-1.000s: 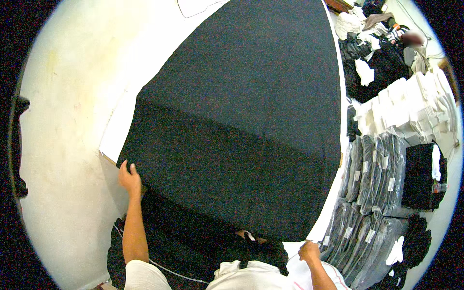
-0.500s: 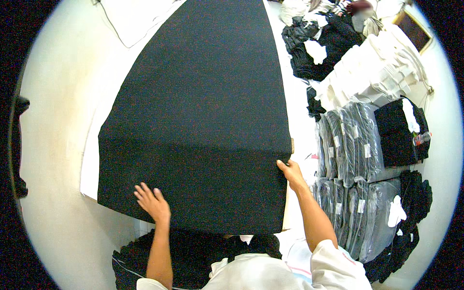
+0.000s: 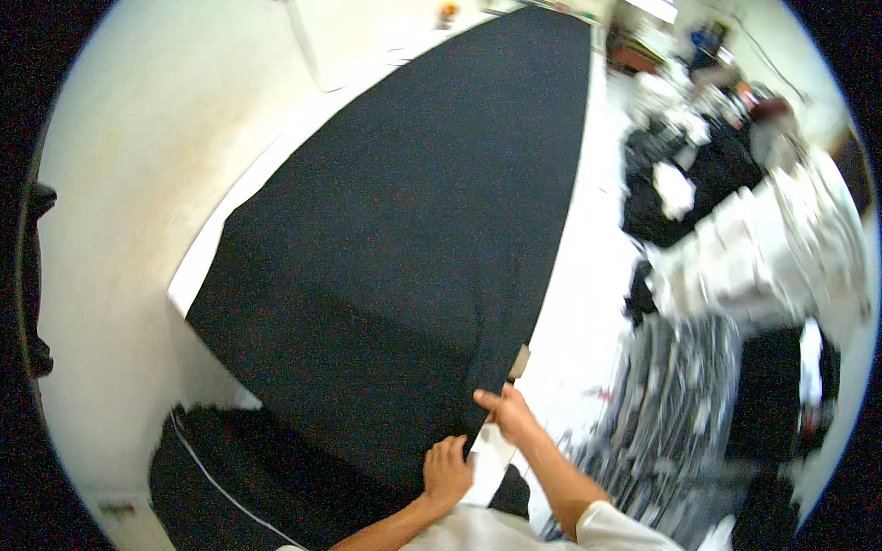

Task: The person lays a large black fabric flat on a table, smooths it, and uses shears to cut a strip from the edge. They then fold the fabric, smooth it again, and cut another strip. The cut pieces are set aside while the main fabric remains on the table.

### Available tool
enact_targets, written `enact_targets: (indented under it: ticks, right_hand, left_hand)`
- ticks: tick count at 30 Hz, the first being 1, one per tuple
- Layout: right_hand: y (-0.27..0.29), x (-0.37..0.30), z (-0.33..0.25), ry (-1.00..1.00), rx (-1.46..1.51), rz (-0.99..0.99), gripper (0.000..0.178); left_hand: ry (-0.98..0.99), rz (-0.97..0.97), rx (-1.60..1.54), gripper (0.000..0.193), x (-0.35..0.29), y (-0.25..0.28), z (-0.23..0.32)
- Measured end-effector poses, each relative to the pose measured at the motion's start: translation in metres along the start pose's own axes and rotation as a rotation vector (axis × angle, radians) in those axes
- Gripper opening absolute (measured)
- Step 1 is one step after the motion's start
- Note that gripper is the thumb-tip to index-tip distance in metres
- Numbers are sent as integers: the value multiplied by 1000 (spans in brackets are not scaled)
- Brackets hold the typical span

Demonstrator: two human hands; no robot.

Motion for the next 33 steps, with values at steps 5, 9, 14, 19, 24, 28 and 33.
enact_targets:
  ticks: [5,9,14,19,24,28,33]
  right_hand:
    - [3,-23,-46,758,-1162,-495,41]
    - [10,13,-53,958,-1919,-312,56]
    - [1,95,-49,840,-1184,-507,77]
    - [37,92,-20,1104,-1453,-494,65]
    - [15,-10,38,1034,-1260,-440,63]
    - [-41,-125,71,1061,-1108,-101,39]
    - [-39,-67,59,542,-1907,-461,36]
  left_hand:
    - [257,387,5,31,-14,35,12]
    - [235,542,131,30,-14,101,47]
    - [189,724,230,31,-8,140,82]
    - [192,788,217,25,-17,130,102]
    - [170,751,214,26,-22,121,94]
    - [140,751,199,28,-26,122,91]
    - [197,796,263,19,-26,126,96]
Point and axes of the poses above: each hand's wrist, its own x-axis towards the middle knuckle, its own y-axis out of the back of the hand, z = x × y, the point moved 4 cm from there along x, towards the middle knuckle, and after that the axes turned 10 degrees about x, right-handed, at the moved point
